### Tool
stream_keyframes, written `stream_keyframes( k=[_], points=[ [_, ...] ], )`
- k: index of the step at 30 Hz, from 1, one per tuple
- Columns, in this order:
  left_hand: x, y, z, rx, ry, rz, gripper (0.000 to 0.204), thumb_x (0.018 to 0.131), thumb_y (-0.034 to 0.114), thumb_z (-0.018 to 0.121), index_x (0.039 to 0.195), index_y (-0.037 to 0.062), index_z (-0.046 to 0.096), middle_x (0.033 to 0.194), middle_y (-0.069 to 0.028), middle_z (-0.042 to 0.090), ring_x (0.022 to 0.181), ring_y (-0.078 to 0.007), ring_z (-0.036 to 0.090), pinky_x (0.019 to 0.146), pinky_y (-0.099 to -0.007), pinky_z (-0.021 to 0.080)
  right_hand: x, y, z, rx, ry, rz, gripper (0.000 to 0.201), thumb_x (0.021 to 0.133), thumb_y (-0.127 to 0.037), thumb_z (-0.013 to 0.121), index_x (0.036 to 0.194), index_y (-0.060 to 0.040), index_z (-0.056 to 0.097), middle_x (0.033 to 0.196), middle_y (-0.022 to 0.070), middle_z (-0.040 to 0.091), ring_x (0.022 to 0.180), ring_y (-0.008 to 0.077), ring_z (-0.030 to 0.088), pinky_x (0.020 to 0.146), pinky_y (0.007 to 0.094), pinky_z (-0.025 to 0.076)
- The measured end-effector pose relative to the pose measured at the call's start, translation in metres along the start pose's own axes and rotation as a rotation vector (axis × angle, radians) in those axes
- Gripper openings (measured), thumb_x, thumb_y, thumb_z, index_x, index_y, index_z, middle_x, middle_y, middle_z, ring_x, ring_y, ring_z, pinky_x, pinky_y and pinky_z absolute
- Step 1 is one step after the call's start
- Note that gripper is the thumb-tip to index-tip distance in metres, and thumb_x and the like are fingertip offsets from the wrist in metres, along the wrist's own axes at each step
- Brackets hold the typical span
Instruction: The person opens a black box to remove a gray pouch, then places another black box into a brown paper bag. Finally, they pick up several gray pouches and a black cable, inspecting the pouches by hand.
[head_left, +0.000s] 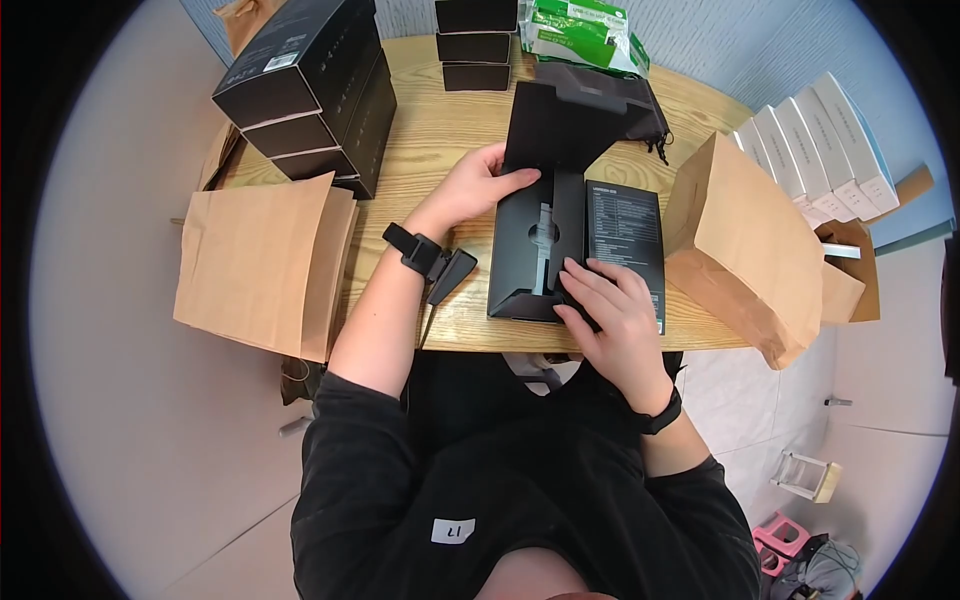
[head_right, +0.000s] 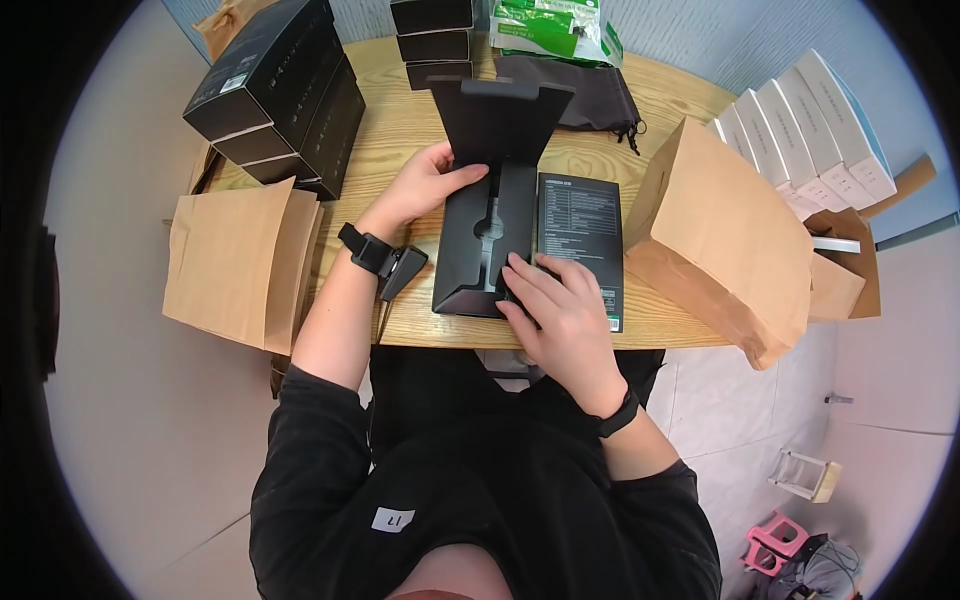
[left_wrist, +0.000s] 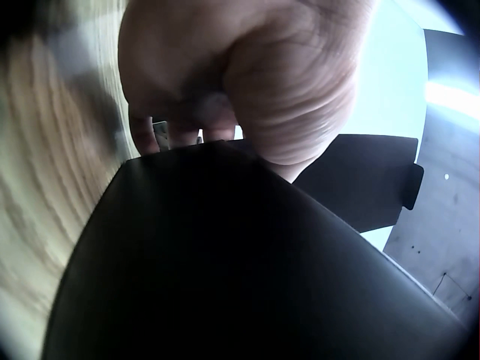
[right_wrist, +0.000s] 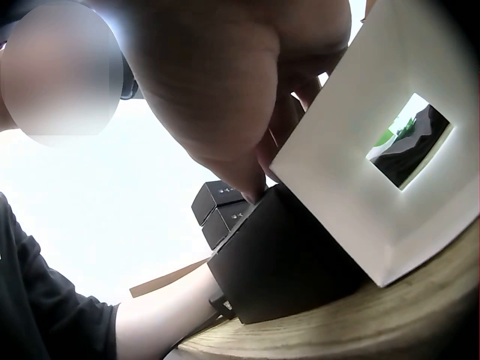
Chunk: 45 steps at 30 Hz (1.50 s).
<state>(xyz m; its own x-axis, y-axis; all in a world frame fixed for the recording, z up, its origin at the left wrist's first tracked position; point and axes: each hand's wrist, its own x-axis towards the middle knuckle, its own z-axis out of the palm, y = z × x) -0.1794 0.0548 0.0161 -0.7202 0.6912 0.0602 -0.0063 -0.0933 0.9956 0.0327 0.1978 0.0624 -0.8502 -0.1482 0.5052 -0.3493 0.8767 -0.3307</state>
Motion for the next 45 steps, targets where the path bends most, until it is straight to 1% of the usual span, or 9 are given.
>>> stream_keyframes(
  k=[11,16,19,23,25,28,37,39,45],
  points=[
    [0.000,0.006,0.001,0.028,0.003,-0.057,0.028,0.087,0.017,0.066,0.109,0.0005,0.060,0.093,0.0011,0.065,0.082,-0.0042,0.057,0.073,-0.0212,0.047,0.001,0.000,0.001,-0.014,-0.013,0.013,0.030,0.073,-0.013,0.071,0.101,-0.0022,0.066,0.111,0.0076,0.063,0.103,0.0295,0.055,0.089,0.0411,0.043],
    [-0.004,0.007,0.017,0.050,0.106,0.215,0.081,0.081,0.021,0.073,0.141,0.0019,0.023,0.127,-0.0116,0.050,0.112,-0.0160,0.051,0.094,-0.0284,0.041,0.005,-0.003,-0.001,0.074,0.060,0.087,0.048,0.072,-0.014,0.073,0.115,-0.0017,0.056,0.111,0.0130,0.060,0.102,0.0310,0.055,0.087,0.0400,0.043],
    [-0.012,0.011,0.029,0.302,0.158,0.311,0.090,0.078,0.010,0.070,0.145,0.0035,0.010,0.135,-0.0149,0.041,0.118,-0.0187,0.047,0.098,-0.0292,0.038,0.010,-0.002,0.002,0.070,0.117,0.111,0.049,0.070,-0.015,0.075,0.113,-0.0014,0.055,0.106,0.0132,0.061,0.098,0.0310,0.056,0.085,0.0386,0.044],
    [-0.011,0.014,0.026,0.256,0.154,0.250,0.084,0.076,0.001,0.057,0.146,0.0034,0.011,0.134,-0.0132,0.040,0.111,-0.0155,0.049,0.094,-0.0258,0.039,0.012,-0.004,0.003,0.051,0.103,0.145,0.043,0.070,-0.011,0.072,0.109,-0.0009,0.057,0.100,0.0140,0.062,0.090,0.0307,0.059,0.080,0.0370,0.046],
    [-0.015,0.026,0.025,-0.203,0.084,0.066,0.078,0.068,0.001,0.044,0.143,-0.0012,0.022,0.140,-0.0116,0.036,0.129,-0.0166,0.031,0.104,-0.0248,0.025,0.009,-0.007,0.005,0.114,0.188,0.233,0.036,0.072,-0.003,0.065,0.107,0.0004,0.057,0.096,0.0148,0.063,0.084,0.0308,0.061,0.075,0.0355,0.048],
    [-0.016,0.029,0.013,-0.148,0.102,-0.074,0.078,0.067,0.004,0.039,0.143,-0.0009,0.023,0.139,-0.0105,0.038,0.126,-0.0159,0.035,0.102,-0.0225,0.026,0.008,-0.001,0.003,0.155,0.230,0.254,0.033,0.072,0.002,0.058,0.105,0.0011,0.057,0.093,0.0157,0.063,0.083,0.0318,0.061,0.073,0.0354,0.050],
    [-0.012,0.024,-0.007,-0.311,0.090,-0.091,0.071,0.070,0.001,0.037,0.141,0.0016,0.029,0.123,-0.0112,0.053,0.097,-0.0129,0.051,0.089,-0.0213,0.037,-0.002,0.015,-0.010,-0.135,0.147,0.319,0.029,0.075,0.003,0.055,0.104,-0.0023,0.060,0.120,0.0145,0.053,0.111,0.0339,0.049,0.091,0.0403,0.042],
    [-0.012,0.026,-0.007,-0.291,0.099,-0.106,0.070,0.070,0.001,0.037,0.140,0.0013,0.030,0.124,-0.0111,0.053,0.098,-0.0141,0.051,0.090,-0.0218,0.037,0.002,0.008,-0.015,-0.212,0.116,0.108,0.030,0.075,-0.001,0.059,0.104,-0.0043,0.061,0.122,0.0119,0.053,0.117,0.0320,0.045,0.098,0.0449,0.036],
    [-0.010,0.024,-0.010,-0.191,0.077,-0.071,0.064,0.072,0.004,0.038,0.136,0.0031,0.038,0.120,-0.0111,0.055,0.103,-0.0166,0.054,0.093,-0.0272,0.042,0.007,-0.024,-0.011,-0.081,-0.140,-0.073,0.030,0.074,-0.012,0.067,0.103,-0.0068,0.061,0.119,0.0066,0.054,0.117,0.0290,0.045,0.103,0.0507,0.029]
  ],
)
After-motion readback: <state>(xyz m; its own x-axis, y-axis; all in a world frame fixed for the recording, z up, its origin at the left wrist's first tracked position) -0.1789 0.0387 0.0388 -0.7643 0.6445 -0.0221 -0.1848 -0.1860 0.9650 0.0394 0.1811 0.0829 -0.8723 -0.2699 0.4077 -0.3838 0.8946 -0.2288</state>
